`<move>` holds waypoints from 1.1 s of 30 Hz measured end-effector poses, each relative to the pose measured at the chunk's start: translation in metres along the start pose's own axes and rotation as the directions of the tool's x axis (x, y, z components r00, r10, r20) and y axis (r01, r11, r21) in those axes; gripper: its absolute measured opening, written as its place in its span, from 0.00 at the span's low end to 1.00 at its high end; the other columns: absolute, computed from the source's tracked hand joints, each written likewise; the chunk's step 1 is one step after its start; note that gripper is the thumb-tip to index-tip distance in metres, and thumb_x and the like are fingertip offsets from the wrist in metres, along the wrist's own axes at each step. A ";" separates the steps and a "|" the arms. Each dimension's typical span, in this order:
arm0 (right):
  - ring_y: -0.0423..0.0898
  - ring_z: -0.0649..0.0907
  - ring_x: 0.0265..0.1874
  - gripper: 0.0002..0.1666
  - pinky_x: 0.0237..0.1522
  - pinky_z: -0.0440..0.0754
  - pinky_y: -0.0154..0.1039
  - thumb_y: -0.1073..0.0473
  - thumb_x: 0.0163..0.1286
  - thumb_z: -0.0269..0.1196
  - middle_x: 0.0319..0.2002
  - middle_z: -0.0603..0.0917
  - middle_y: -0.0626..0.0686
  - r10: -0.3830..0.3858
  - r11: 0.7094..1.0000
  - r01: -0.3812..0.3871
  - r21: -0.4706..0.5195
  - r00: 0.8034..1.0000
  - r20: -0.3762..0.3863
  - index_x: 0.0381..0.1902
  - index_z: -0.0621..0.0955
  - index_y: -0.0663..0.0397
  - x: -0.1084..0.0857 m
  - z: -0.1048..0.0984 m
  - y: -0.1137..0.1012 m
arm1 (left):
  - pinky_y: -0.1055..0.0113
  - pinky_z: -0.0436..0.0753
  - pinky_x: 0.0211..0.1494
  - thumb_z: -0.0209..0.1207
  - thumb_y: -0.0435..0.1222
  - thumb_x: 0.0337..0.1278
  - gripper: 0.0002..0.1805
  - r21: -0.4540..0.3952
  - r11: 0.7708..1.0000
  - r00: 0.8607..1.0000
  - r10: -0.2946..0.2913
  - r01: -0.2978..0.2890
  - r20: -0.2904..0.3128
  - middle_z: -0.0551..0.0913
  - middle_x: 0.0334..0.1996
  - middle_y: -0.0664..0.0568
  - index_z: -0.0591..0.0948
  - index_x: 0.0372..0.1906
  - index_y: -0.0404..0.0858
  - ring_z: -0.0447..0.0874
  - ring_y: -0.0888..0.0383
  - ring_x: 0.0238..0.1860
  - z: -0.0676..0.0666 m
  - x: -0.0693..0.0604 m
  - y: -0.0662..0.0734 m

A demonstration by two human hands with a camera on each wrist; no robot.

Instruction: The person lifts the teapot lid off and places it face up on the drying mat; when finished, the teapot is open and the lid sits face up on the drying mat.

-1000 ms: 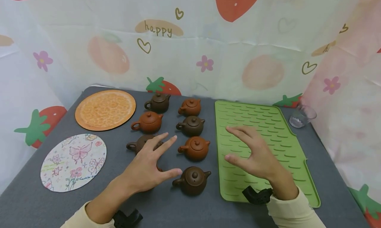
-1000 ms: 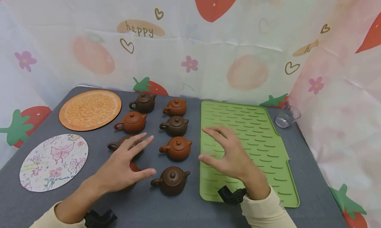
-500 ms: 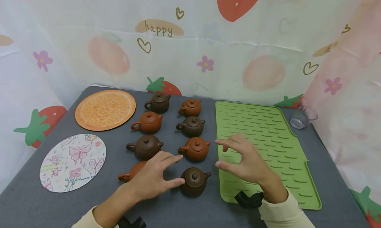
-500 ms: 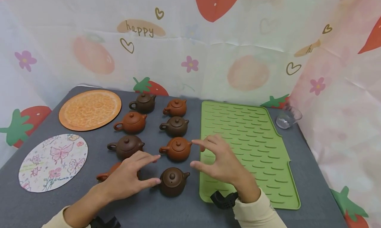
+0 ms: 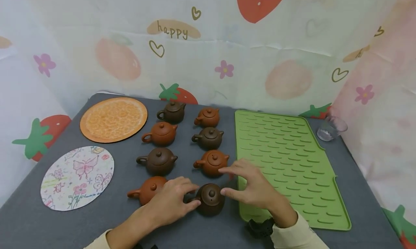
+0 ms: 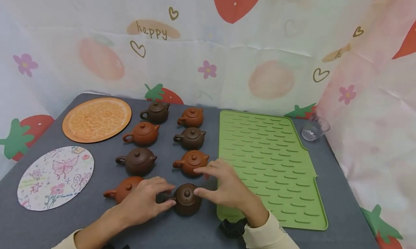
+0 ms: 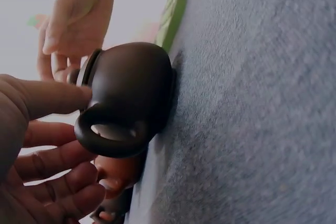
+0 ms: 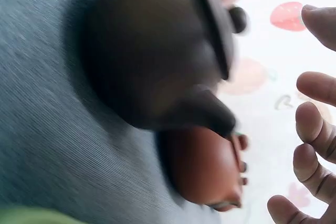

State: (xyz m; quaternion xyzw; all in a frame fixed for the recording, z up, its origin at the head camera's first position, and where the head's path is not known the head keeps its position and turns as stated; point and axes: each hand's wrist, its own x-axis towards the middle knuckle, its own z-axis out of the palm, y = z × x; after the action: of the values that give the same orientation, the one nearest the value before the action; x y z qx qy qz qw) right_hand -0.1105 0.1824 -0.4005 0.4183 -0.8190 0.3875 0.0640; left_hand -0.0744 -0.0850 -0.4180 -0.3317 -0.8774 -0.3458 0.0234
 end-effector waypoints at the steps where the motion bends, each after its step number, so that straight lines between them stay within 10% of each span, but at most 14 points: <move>1: 0.43 0.73 0.34 0.24 0.37 0.73 0.45 0.51 0.61 0.71 0.34 0.75 0.39 -0.001 1.000 0.000 0.010 1.000 0.008 0.55 0.82 0.49 0.000 0.003 -0.001 | 0.67 0.78 0.39 0.70 0.37 0.52 0.13 0.009 1.000 1.000 -0.004 0.004 0.008 0.80 0.34 0.55 0.85 0.43 0.39 0.77 0.61 0.36 0.000 0.000 0.001; 17: 0.43 0.70 0.28 0.15 0.29 0.72 0.41 0.57 0.64 0.69 0.33 0.76 0.43 -0.017 0.997 0.010 0.082 0.996 0.082 0.49 0.85 0.50 -0.001 0.029 -0.008 | 0.71 0.76 0.34 0.71 0.34 0.51 0.04 0.059 0.997 0.999 0.048 -0.049 0.010 0.83 0.29 0.57 0.88 0.34 0.40 0.75 0.62 0.31 0.004 -0.001 0.004; 33: 0.38 0.79 0.33 0.11 0.34 0.79 0.36 0.64 0.62 0.69 0.36 0.82 0.44 -0.051 0.994 0.051 0.094 0.999 -0.002 0.43 0.84 0.51 0.002 0.020 -0.009 | 0.72 0.75 0.32 0.71 0.33 0.49 0.04 0.078 0.996 0.999 0.049 -0.047 -0.016 0.83 0.27 0.57 0.88 0.32 0.41 0.74 0.63 0.29 0.005 -0.002 0.002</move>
State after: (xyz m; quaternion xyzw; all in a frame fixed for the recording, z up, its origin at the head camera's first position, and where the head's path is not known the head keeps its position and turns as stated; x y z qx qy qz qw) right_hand -0.1010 0.1646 -0.4082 0.4418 -0.7888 0.4239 0.0540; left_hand -0.0708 -0.0814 -0.4213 -0.3484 -0.8818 -0.3135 0.0524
